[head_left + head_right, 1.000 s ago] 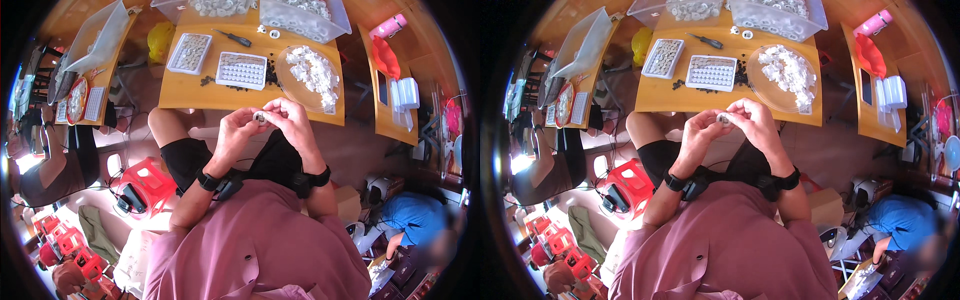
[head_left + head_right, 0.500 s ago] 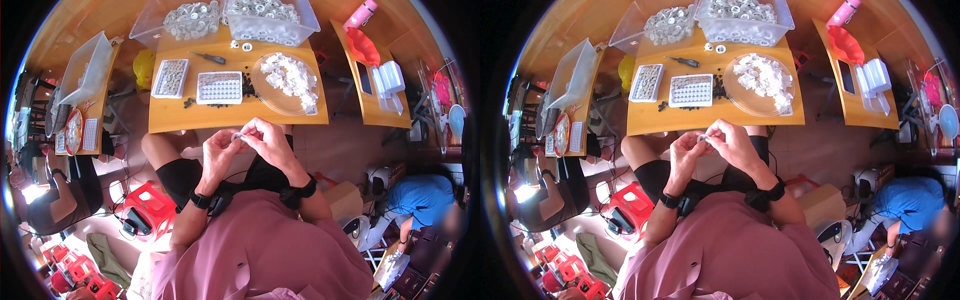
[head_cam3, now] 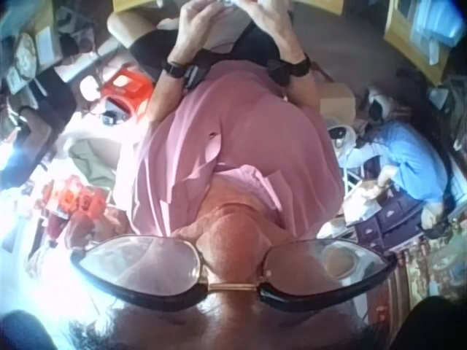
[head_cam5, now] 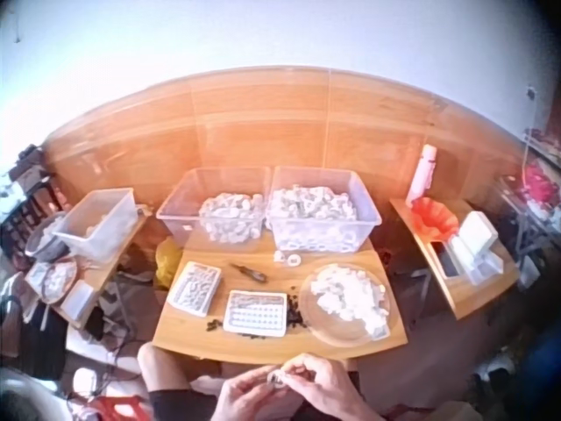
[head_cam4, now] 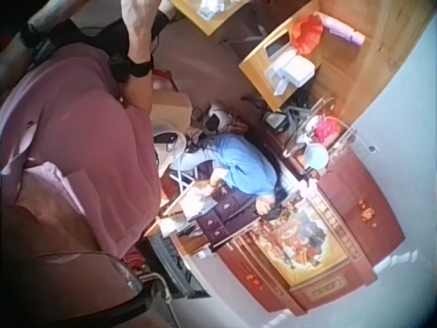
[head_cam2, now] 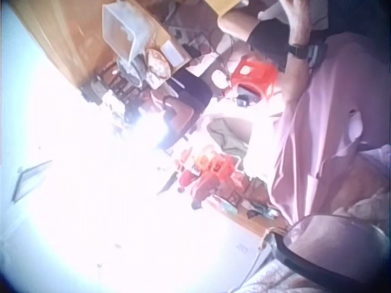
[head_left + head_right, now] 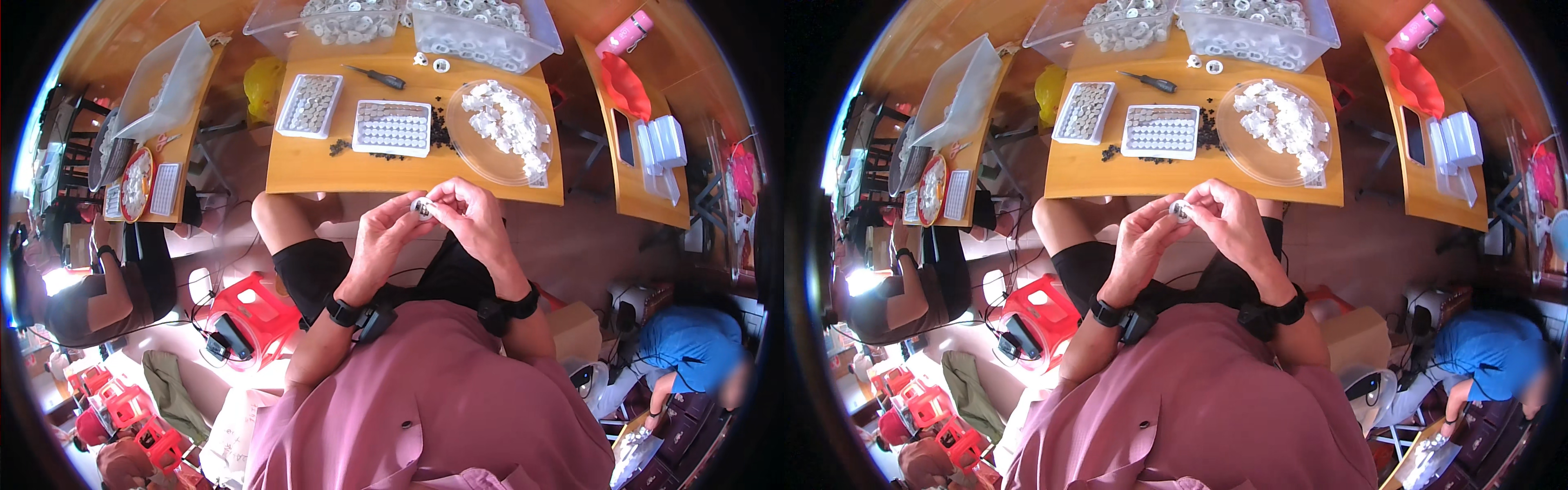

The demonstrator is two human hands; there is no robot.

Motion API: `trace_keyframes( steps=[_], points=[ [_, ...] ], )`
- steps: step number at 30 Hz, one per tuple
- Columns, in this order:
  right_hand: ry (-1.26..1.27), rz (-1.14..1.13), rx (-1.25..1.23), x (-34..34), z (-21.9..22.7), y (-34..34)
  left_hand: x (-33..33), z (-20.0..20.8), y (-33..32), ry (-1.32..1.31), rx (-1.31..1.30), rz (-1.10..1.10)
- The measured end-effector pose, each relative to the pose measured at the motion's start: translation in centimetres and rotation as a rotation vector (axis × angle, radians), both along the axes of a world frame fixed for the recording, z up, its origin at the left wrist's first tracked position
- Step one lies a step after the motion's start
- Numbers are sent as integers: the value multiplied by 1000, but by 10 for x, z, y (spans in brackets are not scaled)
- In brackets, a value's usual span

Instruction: Assembling small white plastic components by hand and using a screwdriver.

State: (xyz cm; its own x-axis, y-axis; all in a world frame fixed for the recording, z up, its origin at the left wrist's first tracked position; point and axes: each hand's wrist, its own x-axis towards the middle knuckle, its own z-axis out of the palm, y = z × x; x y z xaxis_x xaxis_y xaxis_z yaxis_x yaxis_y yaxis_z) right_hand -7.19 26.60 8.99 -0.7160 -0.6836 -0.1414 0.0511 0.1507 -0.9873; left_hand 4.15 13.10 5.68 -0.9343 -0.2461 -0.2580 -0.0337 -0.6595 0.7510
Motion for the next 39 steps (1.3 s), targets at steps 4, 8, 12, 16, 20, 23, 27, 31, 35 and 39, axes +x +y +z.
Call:
trace_keyframes(
  steps=[4, 8, 12, 16, 20, 23, 27, 31, 35, 39],
  points=[
    [20, 18, -4, 1, -4, 1, 1, 2, 1, -15, -65, 26],
    [39, 16, -9, 2, -2, 1, 2, 3, 2, -22, -104, 41],
    [185, -15, -8, 7, 4, -1, 0, 3, 3, -5, -100, 50],
    [375, -64, -8, 12, 7, -1, -1, 12, 3, 31, -75, 80],
    [451, -65, 15, 13, 11, 1, -1, 8, 1, 141, 131, 61],
    [405, -75, -21, 12, 7, 1, 4, 4, -1, 101, 155, 34],
    [397, -49, -16, 14, 4, -2, 6, 3, 0, 41, 78, 45],
    [339, 1, -32, 14, 2, -3, 6, -6, -1, 63, 128, 52],
    [335, -4, -28, 10, 1, 1, 4, -3, -2, 52, 160, 10],
    [411, -156, 98, -20, -5, 13, 7, -5, -7, 17, 254, 21]
  ],
)
